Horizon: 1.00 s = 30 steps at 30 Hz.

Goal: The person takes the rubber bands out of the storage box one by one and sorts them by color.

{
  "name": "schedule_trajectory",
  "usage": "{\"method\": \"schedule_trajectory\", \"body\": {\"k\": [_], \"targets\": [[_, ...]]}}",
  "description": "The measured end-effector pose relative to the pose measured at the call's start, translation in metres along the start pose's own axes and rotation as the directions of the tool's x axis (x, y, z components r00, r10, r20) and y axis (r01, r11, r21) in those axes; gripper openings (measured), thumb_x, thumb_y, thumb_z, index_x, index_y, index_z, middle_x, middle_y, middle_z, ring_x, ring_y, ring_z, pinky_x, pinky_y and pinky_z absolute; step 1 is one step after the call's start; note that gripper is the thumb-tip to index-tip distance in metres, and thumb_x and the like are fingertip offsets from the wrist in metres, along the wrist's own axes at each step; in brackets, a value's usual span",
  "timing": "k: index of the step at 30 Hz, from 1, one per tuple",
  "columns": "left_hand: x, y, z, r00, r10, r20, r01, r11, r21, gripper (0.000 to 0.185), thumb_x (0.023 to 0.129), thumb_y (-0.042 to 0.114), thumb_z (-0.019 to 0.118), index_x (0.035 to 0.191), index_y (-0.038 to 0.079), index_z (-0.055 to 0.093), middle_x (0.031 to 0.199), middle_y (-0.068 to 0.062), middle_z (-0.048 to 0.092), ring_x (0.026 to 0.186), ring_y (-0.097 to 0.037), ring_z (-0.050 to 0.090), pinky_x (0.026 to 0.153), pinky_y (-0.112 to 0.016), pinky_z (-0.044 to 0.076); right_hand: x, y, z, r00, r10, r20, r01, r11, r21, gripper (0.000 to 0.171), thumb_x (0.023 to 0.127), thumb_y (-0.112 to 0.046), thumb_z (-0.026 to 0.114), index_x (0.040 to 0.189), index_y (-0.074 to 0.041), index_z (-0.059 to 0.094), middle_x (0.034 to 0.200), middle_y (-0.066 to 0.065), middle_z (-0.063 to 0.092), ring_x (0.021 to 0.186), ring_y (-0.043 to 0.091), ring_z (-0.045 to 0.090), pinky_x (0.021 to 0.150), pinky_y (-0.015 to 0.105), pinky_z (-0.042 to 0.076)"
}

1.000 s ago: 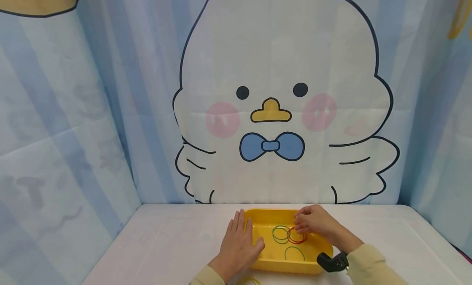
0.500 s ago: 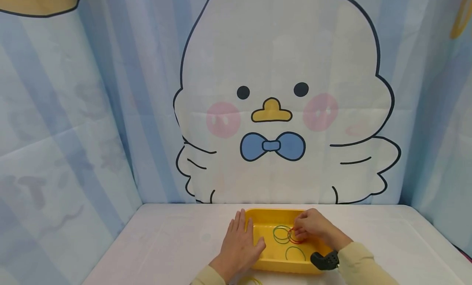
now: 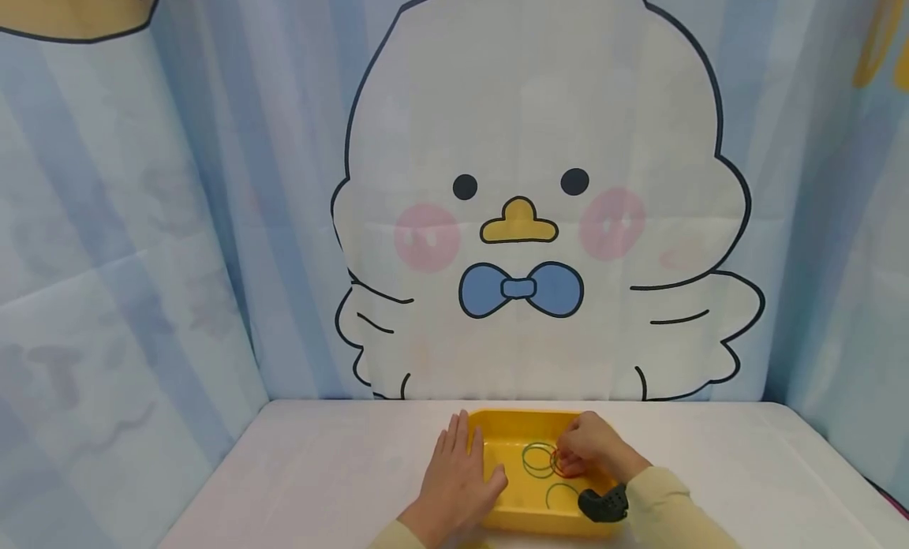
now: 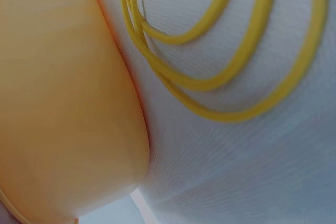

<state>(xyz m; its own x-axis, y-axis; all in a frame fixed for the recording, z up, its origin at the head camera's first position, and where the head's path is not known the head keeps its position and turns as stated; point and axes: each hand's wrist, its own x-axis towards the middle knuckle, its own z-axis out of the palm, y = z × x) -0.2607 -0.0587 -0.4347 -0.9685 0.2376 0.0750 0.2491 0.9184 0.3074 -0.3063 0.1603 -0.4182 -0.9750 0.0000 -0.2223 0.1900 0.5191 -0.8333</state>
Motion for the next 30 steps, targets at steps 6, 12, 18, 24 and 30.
{"method": "schedule_trajectory", "body": {"k": [6,12,18,24,30], "targets": [[0.000,0.001,0.000,1.000,-0.006,0.001,0.006,1.000,0.006,0.071,0.095,0.049,0.042,0.148,0.002,0.043,0.165,-0.019,0.016,0.153,-0.035,0.019,0.123,-0.052,0.022,-0.002,-0.001,0.007,0.999,-0.001,-0.033,0.000,1.000,-0.015,0.012,0.086,0.000,0.062,0.077,0.008,0.064,0.058,0.007,0.060,0.046,0.011,0.061,0.052,0.024,0.057],[-0.001,-0.001,-0.001,1.000,0.009,0.010,-0.009,1.000,-0.005,0.071,0.095,0.049,0.041,0.148,0.001,0.042,0.165,-0.019,0.016,0.153,-0.035,0.018,0.123,-0.053,0.022,-0.003,-0.002,0.013,0.997,0.007,-0.080,-0.011,0.999,-0.050,0.013,0.083,-0.001,0.066,0.072,0.002,0.060,0.056,0.004,0.056,0.045,0.011,0.058,0.048,0.023,0.054],[-0.003,-0.001,-0.001,1.000,0.026,0.005,-0.025,1.000,-0.019,0.072,0.095,0.049,0.041,0.148,0.001,0.042,0.165,-0.020,0.016,0.152,-0.036,0.019,0.122,-0.054,0.022,-0.006,-0.001,0.017,0.994,-0.012,-0.105,0.001,0.994,-0.111,0.025,0.077,-0.002,0.074,0.059,-0.003,0.058,0.050,0.001,0.053,0.043,0.009,0.054,0.045,0.019,0.049],[-0.003,0.000,-0.002,1.000,0.021,0.004,-0.021,1.000,-0.018,0.072,0.095,0.050,0.040,0.149,0.001,0.041,0.165,-0.019,0.016,0.153,-0.035,0.019,0.123,-0.053,0.022,-0.004,0.002,0.021,0.990,-0.068,-0.122,0.041,0.978,-0.205,0.027,0.075,-0.004,0.078,0.056,-0.005,0.059,0.049,0.001,0.053,0.043,0.010,0.053,0.045,0.018,0.045],[-0.002,-0.001,0.000,1.000,0.026,-0.002,-0.026,0.999,-0.020,0.071,0.096,0.048,0.040,0.148,0.000,0.042,0.165,-0.020,0.016,0.153,-0.035,0.018,0.123,-0.053,0.022,-0.005,0.003,0.024,0.985,-0.096,-0.143,0.063,0.974,-0.220,0.025,0.075,0.002,0.072,0.056,-0.005,0.056,0.050,0.003,0.054,0.043,0.012,0.054,0.045,0.019,0.047]]}}
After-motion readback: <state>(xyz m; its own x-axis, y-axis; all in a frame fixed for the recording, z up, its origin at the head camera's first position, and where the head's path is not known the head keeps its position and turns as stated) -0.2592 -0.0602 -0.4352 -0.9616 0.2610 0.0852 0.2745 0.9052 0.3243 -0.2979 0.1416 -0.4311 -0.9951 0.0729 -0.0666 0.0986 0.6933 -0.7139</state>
